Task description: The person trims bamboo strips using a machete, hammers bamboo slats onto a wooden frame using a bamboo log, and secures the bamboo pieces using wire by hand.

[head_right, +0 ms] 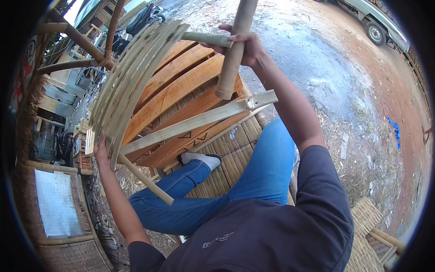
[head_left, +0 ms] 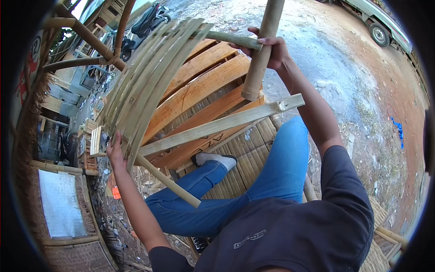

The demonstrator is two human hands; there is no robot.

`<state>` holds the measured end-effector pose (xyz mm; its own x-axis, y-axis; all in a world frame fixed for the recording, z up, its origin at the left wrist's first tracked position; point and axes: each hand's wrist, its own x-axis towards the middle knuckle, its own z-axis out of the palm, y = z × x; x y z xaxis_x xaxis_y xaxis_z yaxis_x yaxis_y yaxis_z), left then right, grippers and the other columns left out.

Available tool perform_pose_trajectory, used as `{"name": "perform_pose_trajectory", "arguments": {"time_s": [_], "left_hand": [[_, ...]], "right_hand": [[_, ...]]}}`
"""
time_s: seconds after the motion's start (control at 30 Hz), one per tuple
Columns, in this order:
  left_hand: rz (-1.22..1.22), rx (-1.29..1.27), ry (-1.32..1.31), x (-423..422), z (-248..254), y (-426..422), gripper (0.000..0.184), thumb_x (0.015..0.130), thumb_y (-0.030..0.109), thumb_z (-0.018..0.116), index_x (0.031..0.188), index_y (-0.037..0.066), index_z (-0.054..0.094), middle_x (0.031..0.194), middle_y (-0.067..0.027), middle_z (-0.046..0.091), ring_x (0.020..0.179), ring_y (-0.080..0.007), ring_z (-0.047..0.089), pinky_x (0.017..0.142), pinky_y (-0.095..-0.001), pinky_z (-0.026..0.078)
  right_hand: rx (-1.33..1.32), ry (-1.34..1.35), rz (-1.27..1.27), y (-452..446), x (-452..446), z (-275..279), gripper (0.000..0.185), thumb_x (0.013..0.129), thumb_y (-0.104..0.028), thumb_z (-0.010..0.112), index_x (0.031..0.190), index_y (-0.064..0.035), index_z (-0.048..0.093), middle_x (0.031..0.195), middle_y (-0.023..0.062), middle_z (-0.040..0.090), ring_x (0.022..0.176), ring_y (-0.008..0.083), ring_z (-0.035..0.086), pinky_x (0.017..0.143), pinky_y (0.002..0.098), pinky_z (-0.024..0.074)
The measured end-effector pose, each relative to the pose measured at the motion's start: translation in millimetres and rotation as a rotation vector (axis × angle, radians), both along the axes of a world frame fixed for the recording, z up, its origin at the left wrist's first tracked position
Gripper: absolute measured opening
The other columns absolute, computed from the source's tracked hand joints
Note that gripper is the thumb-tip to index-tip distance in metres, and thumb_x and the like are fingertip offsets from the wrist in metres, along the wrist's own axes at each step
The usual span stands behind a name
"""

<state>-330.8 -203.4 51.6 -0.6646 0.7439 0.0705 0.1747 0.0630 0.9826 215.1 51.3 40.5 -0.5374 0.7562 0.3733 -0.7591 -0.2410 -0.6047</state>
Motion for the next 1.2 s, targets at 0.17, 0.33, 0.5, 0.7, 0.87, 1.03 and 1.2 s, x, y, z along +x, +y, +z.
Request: {"name": "perform_pose_trajectory", "arguments": {"time_s": [0.17, 0.33, 0.5, 0.7, 0.87, 1.03, 1.2], "left_hand": [[-0.116, -0.056, -0.072, -12, -20, 58, 0.06, 0.087, 0.034, 0.078, 0.129, -0.005, 0.057, 0.12, -0.0098, 0.065, 0.103, -0.0182, 0.064, 0.089, -0.0323, 0.051], [-0.188, -0.053, -0.068, -27, -39, 86, 0.055, 0.089, 0.032, 0.077, 0.124, -0.006, 0.06, 0.117, -0.0109, 0.067, 0.103, -0.0179, 0.065, 0.09, -0.0306, 0.051], [-0.138, -0.078, -0.064, -22, -48, 87, 0.053, 0.089, 0.034, 0.077, 0.122, -0.005, 0.062, 0.114, -0.0094, 0.069, 0.1, -0.0172, 0.066, 0.087, -0.0305, 0.052], [-0.097, -0.111, -0.145, -41, -64, 98, 0.049, 0.089, 0.034, 0.077, 0.118, -0.004, 0.064, 0.113, -0.009, 0.069, 0.096, -0.0165, 0.065, 0.085, -0.0311, 0.052], [-0.085, -0.07, -0.05, -44, -64, 104, 0.049, 0.089, 0.034, 0.077, 0.117, -0.004, 0.065, 0.109, -0.0087, 0.07, 0.095, -0.0165, 0.066, 0.084, -0.031, 0.052], [0.02, -0.17, 0.164, -40, -61, 109, 0.048, 0.092, 0.038, 0.071, 0.116, -0.003, 0.068, 0.111, -0.0082, 0.07, 0.094, -0.0142, 0.064, 0.084, -0.0291, 0.05], [0.167, -0.388, 0.605, -47, -56, 112, 0.062, 0.088, 0.053, 0.067, 0.1, -0.008, 0.073, 0.092, -0.0154, 0.074, 0.089, -0.0213, 0.067, 0.083, -0.036, 0.05]], "right_hand": [[-0.096, -0.043, -0.05, 1, 25, -12, 0.07, 0.073, -0.006, 0.059, 0.139, 0.0017, 0.036, 0.136, 0.0404, 0.039, 0.125, 0.0522, 0.051, 0.105, 0.0428, 0.0524], [-0.069, -0.157, -0.033, 15, 36, -25, 0.07, 0.074, -0.007, 0.06, 0.141, -0.0006, 0.039, 0.135, 0.0382, 0.043, 0.128, 0.0503, 0.049, 0.103, 0.0411, 0.0536], [-0.067, -0.294, -0.128, 32, 32, -33, 0.068, 0.077, -0.013, 0.064, 0.141, -0.0004, 0.044, 0.121, 0.029, 0.057, 0.105, 0.0334, 0.064, 0.09, 0.0338, 0.0579], [-0.076, -0.469, -0.158, 47, 30, -36, 0.06, 0.076, -0.017, 0.061, 0.135, -0.0031, 0.054, 0.115, 0.0179, 0.063, 0.091, 0.021, 0.066, 0.082, 0.0295, 0.0568], [-0.004, -0.584, -0.158, 48, 37, -39, 0.06, 0.08, -0.02, 0.059, 0.136, -0.0025, 0.052, 0.125, 0.0211, 0.064, 0.106, 0.0219, 0.066, 0.09, 0.0294, 0.0539], [0.044, -0.719, -0.226, 34, 41, -37, 0.056, 0.083, -0.018, 0.059, 0.135, 0.0019, 0.052, 0.124, 0.0206, 0.064, 0.11, 0.0219, 0.065, 0.094, 0.0303, 0.0535], [0.065, -0.702, -0.28, 16, 56, -49, 0.059, 0.083, -0.02, 0.061, 0.136, 0.0025, 0.049, 0.124, 0.0203, 0.065, 0.115, 0.0232, 0.064, 0.1, 0.0301, 0.051]]}}
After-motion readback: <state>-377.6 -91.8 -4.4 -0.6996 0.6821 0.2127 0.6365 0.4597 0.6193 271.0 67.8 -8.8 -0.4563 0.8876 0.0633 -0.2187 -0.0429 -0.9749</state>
